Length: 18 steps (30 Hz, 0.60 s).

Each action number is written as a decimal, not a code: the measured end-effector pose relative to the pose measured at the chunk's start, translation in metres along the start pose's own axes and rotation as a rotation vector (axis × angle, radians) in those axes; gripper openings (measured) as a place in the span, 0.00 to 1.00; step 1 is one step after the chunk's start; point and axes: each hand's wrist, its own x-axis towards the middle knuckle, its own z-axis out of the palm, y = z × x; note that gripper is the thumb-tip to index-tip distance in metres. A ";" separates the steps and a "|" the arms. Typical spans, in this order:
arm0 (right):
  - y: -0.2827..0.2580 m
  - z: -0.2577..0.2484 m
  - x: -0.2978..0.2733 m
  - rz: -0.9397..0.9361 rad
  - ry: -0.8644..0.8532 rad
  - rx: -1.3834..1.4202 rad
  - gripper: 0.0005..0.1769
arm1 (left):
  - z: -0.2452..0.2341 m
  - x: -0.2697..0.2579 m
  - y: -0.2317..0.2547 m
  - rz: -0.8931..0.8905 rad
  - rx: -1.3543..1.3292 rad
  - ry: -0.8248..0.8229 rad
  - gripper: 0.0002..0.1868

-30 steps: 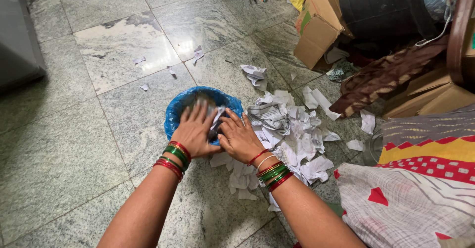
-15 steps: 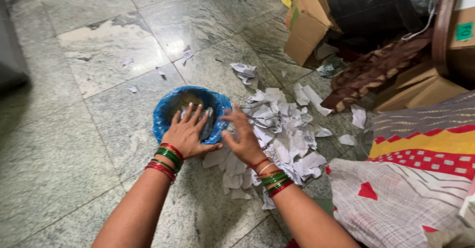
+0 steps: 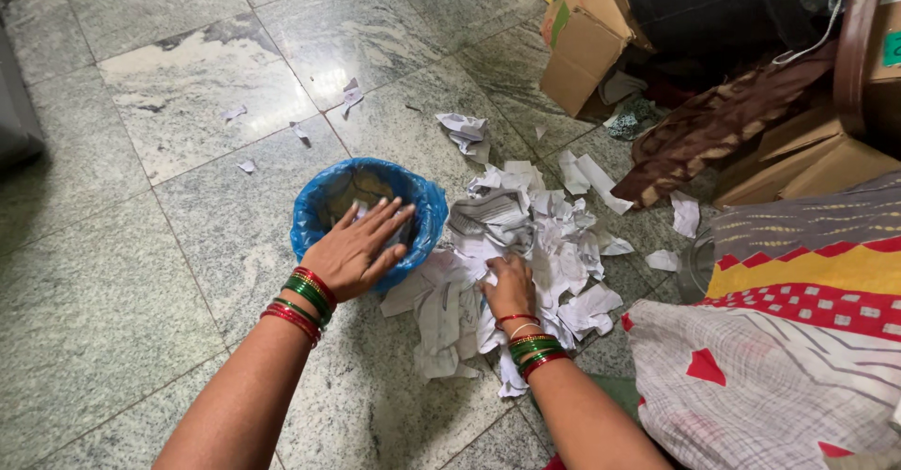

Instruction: The person sits on the floor and gathers scattered paper scraps into a blue plastic bag placed inside an orange bucket. They repeatedly pick up pieces of paper from the tiled floor and place them into the bag, occasionally adjusting the bag to make space.

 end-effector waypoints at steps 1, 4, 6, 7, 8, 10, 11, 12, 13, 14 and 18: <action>0.004 0.005 0.002 -0.053 0.072 0.041 0.19 | 0.003 0.003 -0.002 0.011 -0.011 0.026 0.38; 0.016 0.008 0.007 0.102 0.101 0.199 0.08 | 0.007 0.009 -0.005 0.013 0.222 0.184 0.47; 0.015 0.004 0.013 0.151 0.202 0.304 0.07 | 0.007 0.009 -0.004 -0.040 0.169 0.275 0.56; 0.012 0.000 0.015 0.176 0.254 0.358 0.07 | 0.006 0.010 -0.004 -0.065 0.145 0.321 0.61; 0.008 -0.004 0.015 0.095 0.270 0.290 0.09 | 0.005 0.010 -0.003 -0.086 0.148 0.335 0.64; -0.001 -0.015 0.012 -0.062 0.297 0.152 0.16 | 0.005 0.011 -0.001 -0.127 0.152 0.362 0.71; -0.008 -0.020 0.009 -0.032 0.312 0.104 0.20 | 0.004 0.012 -0.001 -0.140 0.153 0.375 0.73; -0.016 -0.023 0.003 -0.002 0.327 0.055 0.23 | 0.003 0.013 -0.001 -0.153 0.154 0.387 0.74; -0.023 -0.025 -0.001 0.026 0.338 0.008 0.27 | 0.003 0.013 -0.002 -0.171 0.156 0.398 0.76; -0.028 -0.030 -0.001 0.016 0.313 -0.040 0.22 | 0.003 0.014 -0.003 -0.183 0.165 0.405 0.76; -0.039 -0.040 0.006 -0.112 0.232 -0.391 0.15 | 0.010 0.013 -0.006 -0.213 0.180 0.389 0.76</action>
